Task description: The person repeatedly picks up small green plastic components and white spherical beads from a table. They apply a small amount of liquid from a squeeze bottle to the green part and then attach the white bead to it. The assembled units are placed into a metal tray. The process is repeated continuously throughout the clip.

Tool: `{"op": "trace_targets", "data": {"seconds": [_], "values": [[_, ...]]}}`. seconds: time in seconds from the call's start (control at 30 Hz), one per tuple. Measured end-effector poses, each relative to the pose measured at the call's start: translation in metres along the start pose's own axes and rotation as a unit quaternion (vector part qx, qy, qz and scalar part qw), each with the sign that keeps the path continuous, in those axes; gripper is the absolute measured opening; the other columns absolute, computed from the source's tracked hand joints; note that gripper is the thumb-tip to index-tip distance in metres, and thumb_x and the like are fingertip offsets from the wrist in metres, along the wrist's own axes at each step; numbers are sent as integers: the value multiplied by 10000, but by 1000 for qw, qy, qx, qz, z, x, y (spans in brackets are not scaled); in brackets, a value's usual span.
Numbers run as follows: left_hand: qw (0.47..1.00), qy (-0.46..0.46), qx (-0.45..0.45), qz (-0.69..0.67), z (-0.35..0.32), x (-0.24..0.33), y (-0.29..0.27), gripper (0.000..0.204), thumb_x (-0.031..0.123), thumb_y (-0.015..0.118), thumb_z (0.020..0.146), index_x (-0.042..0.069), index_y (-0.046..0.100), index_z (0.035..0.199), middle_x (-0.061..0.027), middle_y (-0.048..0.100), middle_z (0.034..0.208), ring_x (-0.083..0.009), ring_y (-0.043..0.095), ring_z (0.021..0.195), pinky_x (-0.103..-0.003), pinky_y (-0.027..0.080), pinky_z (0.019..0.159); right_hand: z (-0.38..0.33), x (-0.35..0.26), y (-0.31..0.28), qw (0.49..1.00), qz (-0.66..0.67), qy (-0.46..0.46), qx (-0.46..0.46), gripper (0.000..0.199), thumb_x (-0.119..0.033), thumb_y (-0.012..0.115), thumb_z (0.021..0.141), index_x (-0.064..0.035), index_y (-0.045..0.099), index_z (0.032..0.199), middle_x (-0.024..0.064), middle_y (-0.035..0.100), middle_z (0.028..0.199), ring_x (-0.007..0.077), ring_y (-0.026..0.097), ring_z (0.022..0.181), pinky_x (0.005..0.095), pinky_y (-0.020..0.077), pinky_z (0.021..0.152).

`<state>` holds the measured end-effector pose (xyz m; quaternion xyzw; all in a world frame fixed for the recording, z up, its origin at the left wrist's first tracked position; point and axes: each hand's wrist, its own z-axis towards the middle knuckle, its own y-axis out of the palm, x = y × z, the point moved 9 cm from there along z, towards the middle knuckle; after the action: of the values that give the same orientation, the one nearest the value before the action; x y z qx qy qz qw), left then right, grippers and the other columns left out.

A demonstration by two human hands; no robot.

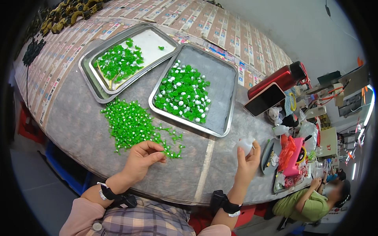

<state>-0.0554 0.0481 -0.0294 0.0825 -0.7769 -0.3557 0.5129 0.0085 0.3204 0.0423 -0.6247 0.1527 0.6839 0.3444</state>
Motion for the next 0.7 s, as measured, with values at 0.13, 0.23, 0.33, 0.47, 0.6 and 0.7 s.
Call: {"op": "trace_targets", "data": {"seconds": [0.13,0.23,0.33,0.47,0.6,0.7], "values": [[1000,0,-1,-8,0,0,2,105,18,571,740,-1,542,839,-82,579,750,-146,569,669,-277,491,631,1,49,-22,1000,8,26,-14,318,-16,544,741,19,415,1030,138,525,996,160,499,910,264,383,793],[1000,-6,-2,-9,0,-2,1,103,19,572,739,-1,545,836,-83,579,752,-146,569,667,-279,494,628,-6,5,-36,960,-220,-127,117,329,-2,569,714,10,437,1015,117,524,983,174,498,902,268,388,768],[1000,-12,4,-2,0,-3,0,103,18,572,737,-2,548,835,-83,580,749,-145,568,665,-277,494,624,-20,-74,-13,900,-322,-249,154,280,8,583,689,7,487,952,99,533,916,190,508,852,278,396,721],[1000,-3,-1,5,0,-1,0,102,19,572,738,-2,549,835,-80,580,741,-143,568,661,-272,492,620,1,-88,79,910,-295,-275,-96,134,-24,601,659,-33,559,786,91,552,780,235,527,729,304,407,641],[1000,5,-7,3,2,1,3,100,21,574,738,-2,550,832,-77,581,739,-140,568,657,-266,490,619,29,-28,134,850,-391,-255,-244,147,-64,602,650,-53,542,783,93,534,736,264,514,700,336,412,619],[1000,-4,-20,7,1,0,4,109,39,567,754,1,553,855,-63,581,760,-118,558,684,-236,468,639,36,-16,142,853,-392,-230,-258,156,-40,590,649,-43,524,790,99,538,722,251,528,681,321,427,620]]}}
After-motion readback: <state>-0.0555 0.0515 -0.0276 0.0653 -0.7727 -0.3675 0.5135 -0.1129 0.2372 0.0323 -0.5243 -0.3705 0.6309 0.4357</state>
